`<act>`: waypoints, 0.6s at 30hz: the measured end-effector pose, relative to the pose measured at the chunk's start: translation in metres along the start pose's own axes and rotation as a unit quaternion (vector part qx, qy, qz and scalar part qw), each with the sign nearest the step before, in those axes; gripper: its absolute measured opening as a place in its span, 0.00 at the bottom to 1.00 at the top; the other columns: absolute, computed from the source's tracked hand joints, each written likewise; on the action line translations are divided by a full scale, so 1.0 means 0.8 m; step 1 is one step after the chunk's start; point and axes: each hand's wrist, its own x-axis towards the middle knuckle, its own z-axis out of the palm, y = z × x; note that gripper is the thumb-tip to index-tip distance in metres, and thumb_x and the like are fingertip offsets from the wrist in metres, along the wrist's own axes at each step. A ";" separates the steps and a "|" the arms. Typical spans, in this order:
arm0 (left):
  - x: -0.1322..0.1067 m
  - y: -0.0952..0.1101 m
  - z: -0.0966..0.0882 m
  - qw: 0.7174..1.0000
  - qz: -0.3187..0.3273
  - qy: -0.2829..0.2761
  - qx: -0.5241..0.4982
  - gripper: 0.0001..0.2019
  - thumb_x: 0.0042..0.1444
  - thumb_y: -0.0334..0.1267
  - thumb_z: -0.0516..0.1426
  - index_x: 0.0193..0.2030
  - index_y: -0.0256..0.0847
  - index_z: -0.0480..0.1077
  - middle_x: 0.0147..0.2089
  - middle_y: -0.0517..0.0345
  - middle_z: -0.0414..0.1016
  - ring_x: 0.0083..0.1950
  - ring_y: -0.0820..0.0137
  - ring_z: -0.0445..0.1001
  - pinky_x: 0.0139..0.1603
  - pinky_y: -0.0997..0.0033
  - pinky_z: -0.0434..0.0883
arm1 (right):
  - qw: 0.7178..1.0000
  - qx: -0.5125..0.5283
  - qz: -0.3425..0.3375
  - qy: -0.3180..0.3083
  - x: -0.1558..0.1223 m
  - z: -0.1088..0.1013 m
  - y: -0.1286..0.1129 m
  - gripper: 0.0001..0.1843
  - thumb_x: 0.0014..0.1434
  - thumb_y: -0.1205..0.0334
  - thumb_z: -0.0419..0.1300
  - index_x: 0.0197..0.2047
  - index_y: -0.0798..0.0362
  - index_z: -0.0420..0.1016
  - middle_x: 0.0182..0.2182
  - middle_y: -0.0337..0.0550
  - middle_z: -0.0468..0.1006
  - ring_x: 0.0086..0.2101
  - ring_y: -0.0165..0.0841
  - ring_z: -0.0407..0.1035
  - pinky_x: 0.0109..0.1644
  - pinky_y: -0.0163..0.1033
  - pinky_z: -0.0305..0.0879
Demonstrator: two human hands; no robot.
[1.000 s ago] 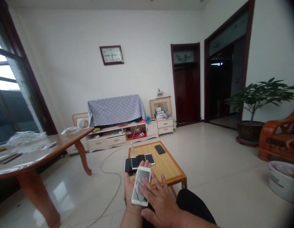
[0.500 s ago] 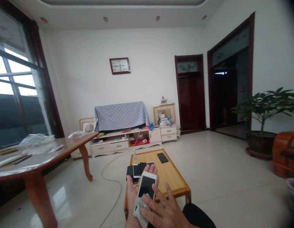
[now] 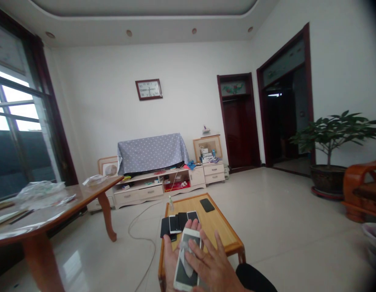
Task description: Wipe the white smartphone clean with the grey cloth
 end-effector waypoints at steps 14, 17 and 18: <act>0.003 0.005 -0.025 0.999 -0.012 -0.047 0.021 0.42 0.61 0.71 0.35 0.72 0.49 0.56 0.79 0.57 0.44 0.80 0.58 0.32 0.77 0.49 0.30 | 0.990 -0.096 -0.040 0.099 -0.020 0.034 -0.001 0.12 0.67 0.47 0.60 0.53 0.28 0.77 0.62 0.24 0.72 0.64 0.44 0.62 0.71 0.68 0.38; 0.004 0.010 -0.028 0.998 -0.034 -0.039 0.037 0.44 0.59 0.72 0.36 0.71 0.45 0.60 0.78 0.54 0.46 0.79 0.57 0.33 0.78 0.49 0.31 | 0.990 -0.097 0.003 0.103 -0.016 0.041 -0.002 0.12 0.68 0.47 0.59 0.53 0.30 0.77 0.59 0.25 0.75 0.59 0.44 0.70 0.70 0.70 0.37; 0.005 0.013 -0.028 0.998 -0.038 -0.042 0.038 0.45 0.59 0.73 0.36 0.70 0.44 0.60 0.78 0.53 0.47 0.79 0.56 0.33 0.78 0.49 0.31 | 0.990 -0.089 0.028 0.107 -0.014 0.046 -0.006 0.11 0.69 0.49 0.59 0.52 0.30 0.78 0.57 0.26 0.77 0.56 0.43 0.73 0.70 0.70 0.38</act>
